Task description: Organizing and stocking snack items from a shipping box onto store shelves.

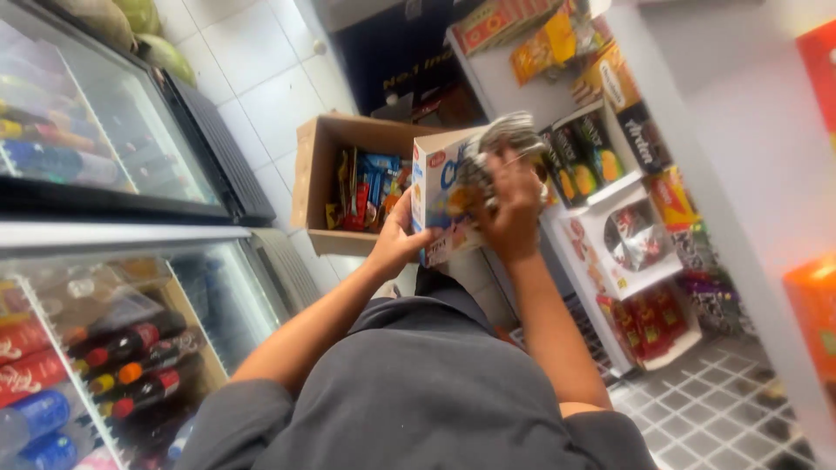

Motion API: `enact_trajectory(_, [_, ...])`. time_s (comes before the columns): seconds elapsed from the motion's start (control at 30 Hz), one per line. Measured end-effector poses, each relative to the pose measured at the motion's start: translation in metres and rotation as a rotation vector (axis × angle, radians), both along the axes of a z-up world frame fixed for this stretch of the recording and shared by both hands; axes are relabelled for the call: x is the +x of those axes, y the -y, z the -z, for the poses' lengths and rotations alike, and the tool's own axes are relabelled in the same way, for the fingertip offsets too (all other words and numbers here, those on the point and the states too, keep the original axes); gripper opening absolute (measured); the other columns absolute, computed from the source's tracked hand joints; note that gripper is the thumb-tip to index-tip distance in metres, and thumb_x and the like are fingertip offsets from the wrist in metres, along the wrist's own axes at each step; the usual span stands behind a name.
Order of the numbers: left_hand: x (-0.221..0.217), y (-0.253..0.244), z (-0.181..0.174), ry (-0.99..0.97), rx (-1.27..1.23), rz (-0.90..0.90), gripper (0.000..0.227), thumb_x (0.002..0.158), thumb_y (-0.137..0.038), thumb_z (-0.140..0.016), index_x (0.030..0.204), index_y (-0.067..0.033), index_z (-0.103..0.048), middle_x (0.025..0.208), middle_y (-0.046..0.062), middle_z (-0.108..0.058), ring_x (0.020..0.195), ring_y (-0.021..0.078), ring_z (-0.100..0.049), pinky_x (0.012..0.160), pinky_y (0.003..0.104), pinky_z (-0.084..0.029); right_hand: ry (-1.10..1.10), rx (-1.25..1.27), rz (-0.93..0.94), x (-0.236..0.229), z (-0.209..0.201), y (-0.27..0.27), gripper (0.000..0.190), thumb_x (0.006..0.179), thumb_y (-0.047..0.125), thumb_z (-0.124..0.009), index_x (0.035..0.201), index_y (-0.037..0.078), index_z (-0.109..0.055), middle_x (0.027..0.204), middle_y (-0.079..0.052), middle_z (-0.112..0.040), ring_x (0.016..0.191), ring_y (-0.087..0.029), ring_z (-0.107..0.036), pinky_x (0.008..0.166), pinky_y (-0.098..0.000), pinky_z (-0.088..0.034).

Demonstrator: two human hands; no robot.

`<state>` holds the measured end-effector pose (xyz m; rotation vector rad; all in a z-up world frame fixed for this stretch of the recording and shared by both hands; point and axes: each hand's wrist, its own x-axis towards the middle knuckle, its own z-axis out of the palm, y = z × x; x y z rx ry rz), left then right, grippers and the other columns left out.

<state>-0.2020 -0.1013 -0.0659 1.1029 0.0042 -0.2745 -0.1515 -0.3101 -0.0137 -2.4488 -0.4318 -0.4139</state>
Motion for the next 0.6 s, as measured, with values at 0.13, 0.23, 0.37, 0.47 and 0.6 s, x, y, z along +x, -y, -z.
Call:
enact_trajectory(0.13, [0.033, 0.000, -0.013, 0.037, 0.017, 0.000, 0.084, 0.084, -0.002, -0.071, 0.158, -0.0044, -0.032, 0.147, 0.012, -0.053, 0.137, 0.0224, -0.052, 0.116, 0.038, -0.040, -0.190, 0.289, 0.157, 0.076, 0.103, 0.094, 0.061, 0.115, 0.049, -0.054, 0.153, 0.001, -0.050, 0.153, -0.021, -0.055, 0.143, -0.034, -0.055, 0.121, -0.0447, -0.048])
enact_trajectory(0.23, [0.064, -0.005, -0.022, -0.105, -0.110, -0.048, 0.085, 0.081, -0.007, -0.069, 0.157, -0.0079, -0.031, 0.135, 0.013, -0.060, 0.125, 0.0236, -0.060, 0.108, 0.041, -0.052, -0.813, 0.934, 0.466, 0.097, 0.081, 0.112, 0.068, 0.101, 0.049, -0.059, 0.152, 0.005, -0.058, 0.136, -0.042, -0.053, 0.102, -0.035, -0.061, 0.086, -0.0460, -0.055])
enact_trajectory(0.37, [0.102, 0.002, -0.025, -0.026, -0.016, -0.047, 0.078, 0.084, -0.004, -0.069, 0.155, -0.0043, -0.036, 0.138, 0.012, -0.059, 0.128, 0.0213, -0.058, 0.111, 0.038, -0.048, -0.764, 1.257, -0.099, 0.095, 0.021, 0.084, 0.079, 0.095, 0.051, -0.064, 0.156, 0.006, -0.041, 0.134, -0.011, -0.063, 0.123, -0.025, -0.063, 0.103, -0.0377, -0.055])
enact_trajectory(0.47, [0.115, 0.011, -0.025, -0.044, -0.032, -0.031, 0.077, 0.085, -0.005, -0.068, 0.154, -0.0062, -0.034, 0.137, 0.012, -0.057, 0.126, 0.0210, -0.058, 0.108, 0.037, -0.049, -0.496, 0.944, 0.016, 0.081, 0.015, 0.065, 0.075, 0.099, 0.037, -0.071, 0.158, 0.007, -0.035, 0.135, -0.010, -0.061, 0.123, -0.023, -0.059, 0.103, -0.0360, -0.053])
enact_trajectory(0.6, [0.147, 0.000, -0.059, -0.099, -0.283, -0.080, 0.070, 0.087, -0.011, -0.066, 0.149, -0.0044, -0.034, 0.131, 0.018, -0.058, 0.120, 0.0283, -0.064, 0.102, 0.043, -0.059, -0.354, 0.974, 0.046, 0.054, 0.027, 0.047, 0.061, 0.103, 0.030, -0.070, 0.154, 0.008, -0.043, 0.127, -0.010, -0.064, 0.113, -0.021, -0.066, 0.096, -0.0365, -0.059])
